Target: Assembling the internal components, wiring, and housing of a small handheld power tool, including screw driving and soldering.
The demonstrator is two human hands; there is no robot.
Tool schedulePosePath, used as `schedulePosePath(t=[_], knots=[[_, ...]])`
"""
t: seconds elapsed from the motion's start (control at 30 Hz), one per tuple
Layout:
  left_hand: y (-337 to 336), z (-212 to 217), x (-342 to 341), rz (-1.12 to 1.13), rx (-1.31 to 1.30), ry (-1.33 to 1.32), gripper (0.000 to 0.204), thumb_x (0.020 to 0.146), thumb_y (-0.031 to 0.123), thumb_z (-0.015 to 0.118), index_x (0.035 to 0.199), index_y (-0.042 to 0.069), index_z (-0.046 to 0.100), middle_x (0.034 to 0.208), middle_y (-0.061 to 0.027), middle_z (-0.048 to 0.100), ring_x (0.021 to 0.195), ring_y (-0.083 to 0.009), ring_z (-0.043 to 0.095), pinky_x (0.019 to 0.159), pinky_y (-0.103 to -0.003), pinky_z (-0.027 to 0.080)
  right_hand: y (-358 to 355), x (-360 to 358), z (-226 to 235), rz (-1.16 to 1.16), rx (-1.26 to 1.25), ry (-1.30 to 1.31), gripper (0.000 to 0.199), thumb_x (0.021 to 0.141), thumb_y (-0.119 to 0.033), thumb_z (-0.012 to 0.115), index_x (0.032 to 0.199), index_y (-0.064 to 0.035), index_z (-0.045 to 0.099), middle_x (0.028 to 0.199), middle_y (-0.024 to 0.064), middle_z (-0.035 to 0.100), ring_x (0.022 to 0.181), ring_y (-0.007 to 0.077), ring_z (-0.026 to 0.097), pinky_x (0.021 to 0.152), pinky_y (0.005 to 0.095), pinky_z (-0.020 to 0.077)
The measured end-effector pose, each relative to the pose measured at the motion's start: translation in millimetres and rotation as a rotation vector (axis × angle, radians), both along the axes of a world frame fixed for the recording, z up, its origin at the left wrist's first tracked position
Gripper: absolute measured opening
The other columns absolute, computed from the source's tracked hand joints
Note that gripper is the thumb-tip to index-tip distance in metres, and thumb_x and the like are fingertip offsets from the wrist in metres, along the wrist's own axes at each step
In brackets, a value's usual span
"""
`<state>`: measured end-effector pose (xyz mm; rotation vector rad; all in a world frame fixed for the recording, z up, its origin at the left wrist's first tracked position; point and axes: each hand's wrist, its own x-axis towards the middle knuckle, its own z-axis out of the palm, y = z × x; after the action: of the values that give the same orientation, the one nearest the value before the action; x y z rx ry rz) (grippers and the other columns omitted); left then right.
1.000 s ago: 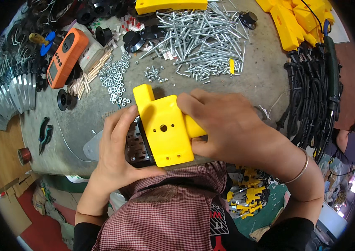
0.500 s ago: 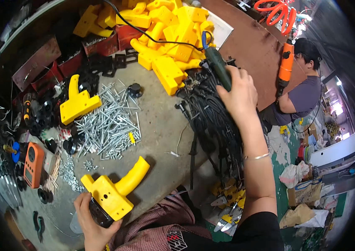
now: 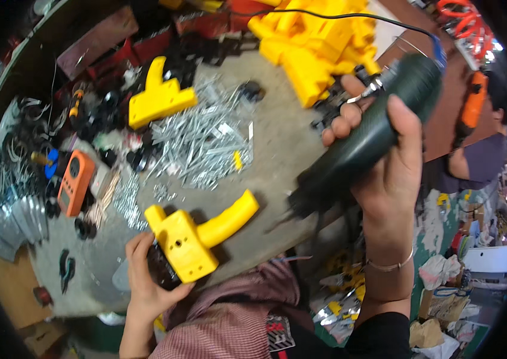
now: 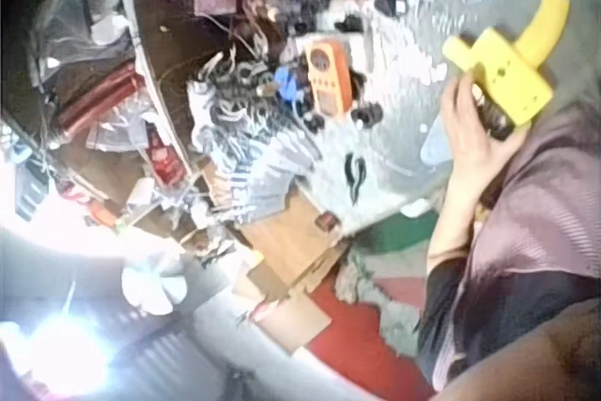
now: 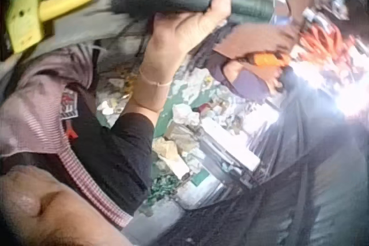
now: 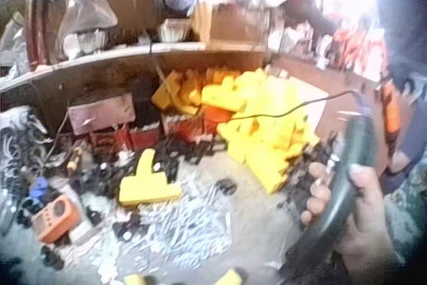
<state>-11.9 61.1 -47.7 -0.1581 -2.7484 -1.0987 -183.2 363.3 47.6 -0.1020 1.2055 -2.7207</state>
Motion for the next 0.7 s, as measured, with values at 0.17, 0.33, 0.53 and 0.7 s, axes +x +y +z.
schedulePosePath(t=[0.17,0.33,0.53,0.7], knots=[[6,0,-7,-0.007,0.0,0.042,0.095,0.054,0.02,0.09,0.134,0.002,0.041,0.123,-0.0224,0.047,0.111,-0.0399,0.051,0.094,-0.047,0.045,-49,15,-55,-0.241,-0.199,-0.11,0.042,0.091,-0.037,0.057,0.113,-0.0019,0.053,0.08,0.0039,0.054,0.076,0.0171,0.055,0.083,0.036,0.046],[4,-1,-4,-0.012,-0.016,0.038,0.096,0.054,0.02,0.09,0.134,0.002,0.041,0.122,-0.0219,0.047,0.11,-0.0393,0.051,0.093,-0.047,0.045,-69,14,-94,-0.271,-0.279,-0.196,0.03,0.088,-0.033,0.06,0.101,-0.0059,0.055,0.078,0.0053,0.056,0.075,0.0182,0.056,0.084,0.0355,0.0454],[0,-3,-1,-0.01,-0.005,0.05,0.093,0.054,0.023,0.09,0.133,0.003,0.043,0.121,-0.021,0.047,0.108,-0.039,0.052,0.092,-0.047,0.045,-75,16,-108,-0.205,-0.346,-0.224,0.027,0.087,-0.032,0.062,0.096,-0.0063,0.057,0.079,0.0052,0.058,0.077,0.0195,0.057,0.088,0.0376,0.0448],[-1,-4,-2,-0.018,0.028,0.055,0.088,0.057,0.026,0.088,0.131,0.003,0.046,0.12,-0.0199,0.048,0.107,-0.0387,0.051,0.092,-0.048,0.044,-72,9,-115,-0.134,-0.35,-0.272,0.028,0.088,-0.03,0.061,0.098,-0.0042,0.057,0.079,0.0048,0.058,0.078,0.0195,0.058,0.091,0.0388,0.0442]])
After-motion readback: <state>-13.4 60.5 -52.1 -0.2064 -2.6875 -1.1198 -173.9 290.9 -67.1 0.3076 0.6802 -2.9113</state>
